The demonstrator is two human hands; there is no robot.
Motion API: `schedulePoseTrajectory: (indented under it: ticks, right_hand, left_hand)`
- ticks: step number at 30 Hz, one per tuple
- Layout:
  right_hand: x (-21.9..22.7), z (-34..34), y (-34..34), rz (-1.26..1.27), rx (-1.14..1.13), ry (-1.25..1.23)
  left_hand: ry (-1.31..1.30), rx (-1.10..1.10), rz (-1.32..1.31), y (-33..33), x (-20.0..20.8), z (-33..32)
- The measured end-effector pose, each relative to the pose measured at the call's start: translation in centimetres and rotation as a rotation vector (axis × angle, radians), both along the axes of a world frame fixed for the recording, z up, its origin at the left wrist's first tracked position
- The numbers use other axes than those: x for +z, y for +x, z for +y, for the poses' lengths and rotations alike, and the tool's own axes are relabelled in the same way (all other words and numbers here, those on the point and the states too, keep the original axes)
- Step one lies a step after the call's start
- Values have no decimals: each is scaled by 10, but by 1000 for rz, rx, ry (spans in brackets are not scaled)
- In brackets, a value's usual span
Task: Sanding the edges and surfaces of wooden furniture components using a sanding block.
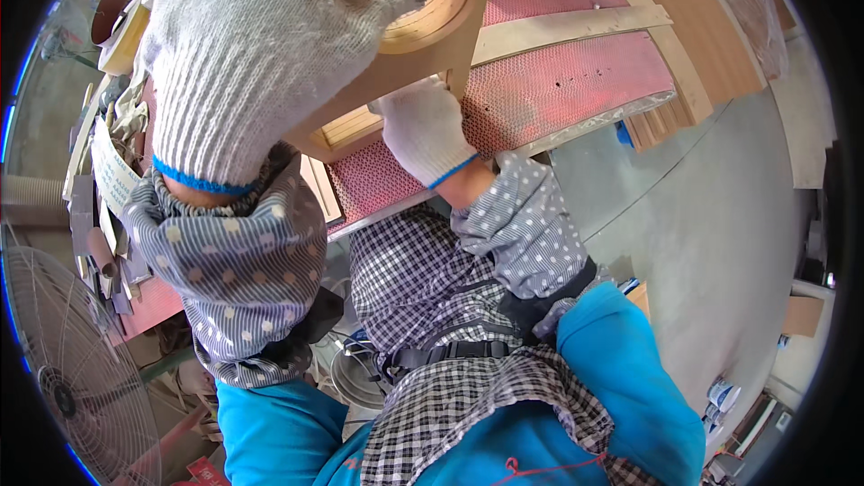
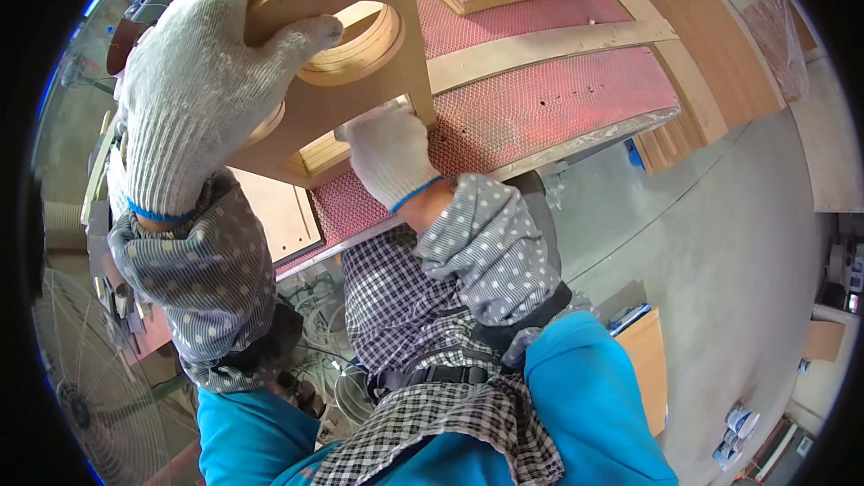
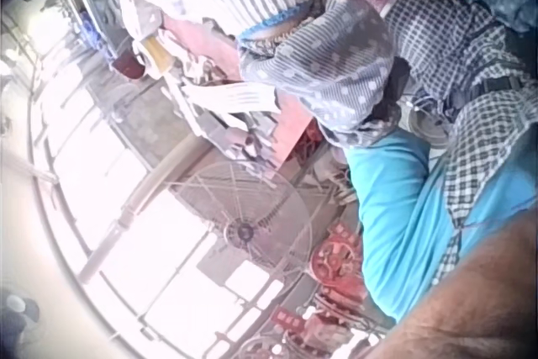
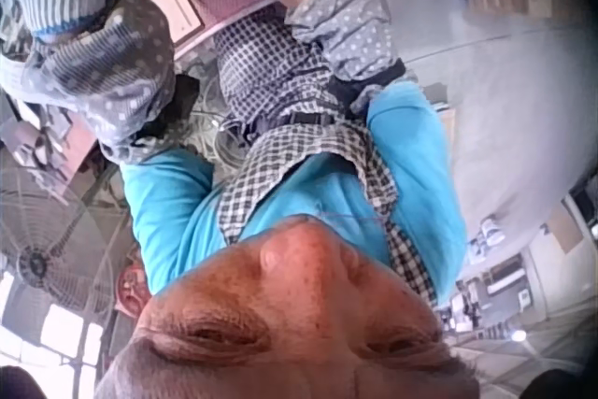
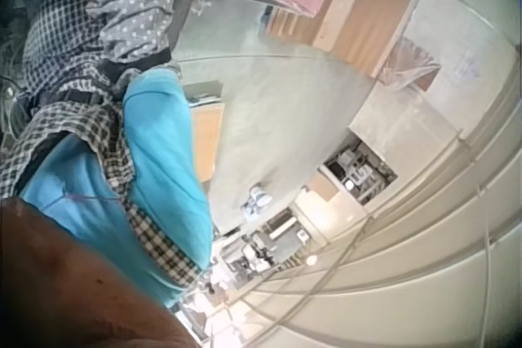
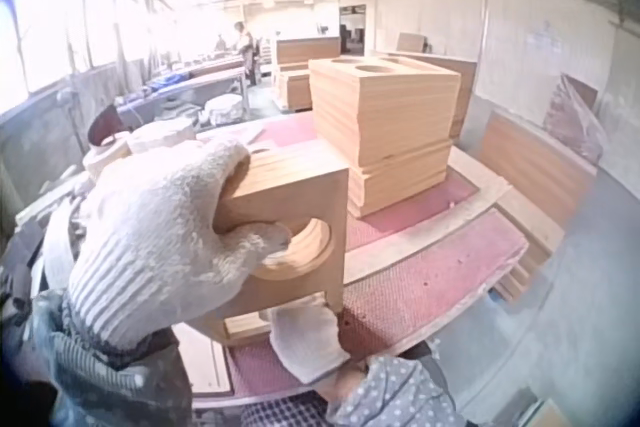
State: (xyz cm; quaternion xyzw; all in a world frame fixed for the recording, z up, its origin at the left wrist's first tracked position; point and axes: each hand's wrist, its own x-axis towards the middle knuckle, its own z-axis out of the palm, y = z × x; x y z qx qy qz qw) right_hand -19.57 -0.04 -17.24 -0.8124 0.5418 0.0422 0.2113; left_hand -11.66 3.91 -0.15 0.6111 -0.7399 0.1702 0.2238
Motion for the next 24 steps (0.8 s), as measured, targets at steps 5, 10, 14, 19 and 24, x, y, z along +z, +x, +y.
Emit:
schedulePoseTrajectory:
  ticks: [5,10,14,19,24]
  right_hand:
    - [-52,33,-13,-419,145,-902]
    - [-17,-2,-2,-59,-9,-134]
    - [-41,30,-4,-333,119,-650]
    - [-31,17,-11,-381,89,-589]
    - [-30,18,-6,-181,41,-281]
  left_hand:
    - [14,-52,86,42,-13,-15]
    - [31,-105,89,35,-16,-19]
    - [-43,-88,3,41,-6,-11]
    - [-57,-35,-2,7,2,5]
    - [40,-1,30,4,4,2]
